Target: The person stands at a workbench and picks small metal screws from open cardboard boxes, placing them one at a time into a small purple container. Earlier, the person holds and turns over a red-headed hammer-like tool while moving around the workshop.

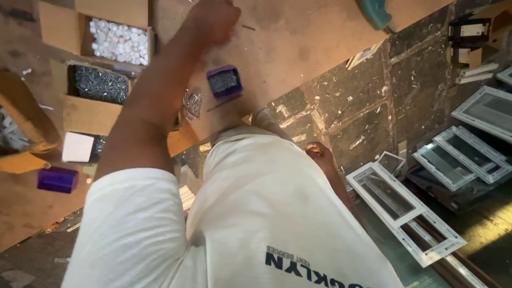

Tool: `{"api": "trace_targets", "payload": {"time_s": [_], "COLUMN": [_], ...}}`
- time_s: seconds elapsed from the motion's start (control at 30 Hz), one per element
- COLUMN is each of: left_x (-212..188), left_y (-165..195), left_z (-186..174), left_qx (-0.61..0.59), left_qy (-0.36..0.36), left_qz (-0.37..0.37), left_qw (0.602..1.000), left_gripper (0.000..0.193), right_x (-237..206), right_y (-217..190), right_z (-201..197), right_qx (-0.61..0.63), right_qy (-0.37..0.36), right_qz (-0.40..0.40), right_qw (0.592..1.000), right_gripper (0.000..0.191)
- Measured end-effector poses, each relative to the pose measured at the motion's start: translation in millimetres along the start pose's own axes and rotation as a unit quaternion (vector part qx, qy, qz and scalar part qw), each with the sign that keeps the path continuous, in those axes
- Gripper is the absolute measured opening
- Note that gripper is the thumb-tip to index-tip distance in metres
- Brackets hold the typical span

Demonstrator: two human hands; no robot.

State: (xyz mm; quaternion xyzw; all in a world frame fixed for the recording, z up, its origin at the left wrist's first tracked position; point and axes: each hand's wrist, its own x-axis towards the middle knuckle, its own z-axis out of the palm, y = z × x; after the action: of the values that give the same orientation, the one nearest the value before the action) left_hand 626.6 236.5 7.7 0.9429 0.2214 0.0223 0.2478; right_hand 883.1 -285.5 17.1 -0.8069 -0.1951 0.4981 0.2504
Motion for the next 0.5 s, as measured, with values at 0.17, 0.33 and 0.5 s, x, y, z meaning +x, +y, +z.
{"api": "trace_targets", "payload": {"time_s": [0.17,0.33,0.5], "left_x": [36,50,50], "left_y": [26,34,45], "left_z": [14,30,22], "left_qx": [-0.024,0.082,0.112], "left_qy": [-0.025,0.02,-0.039], "left_qz": [-0.023,0.01,0.021], "left_qw": [0.999,0.996,0.993], "left_gripper": [0.023,0.013,0.014], "right_x": [-7,-12,-14], "right_y": [5,5,7], "right_z": [-6,-9,-5], "right_qx": [0.023,0.002,0.046], "right_qy": [0.002,0.045,0.017], "right_qz": [0.004,-0.007,-0.03], "right_qw": [1.0,0.999,0.998], "right_gripper": [0.026,0.027,0.025]}}
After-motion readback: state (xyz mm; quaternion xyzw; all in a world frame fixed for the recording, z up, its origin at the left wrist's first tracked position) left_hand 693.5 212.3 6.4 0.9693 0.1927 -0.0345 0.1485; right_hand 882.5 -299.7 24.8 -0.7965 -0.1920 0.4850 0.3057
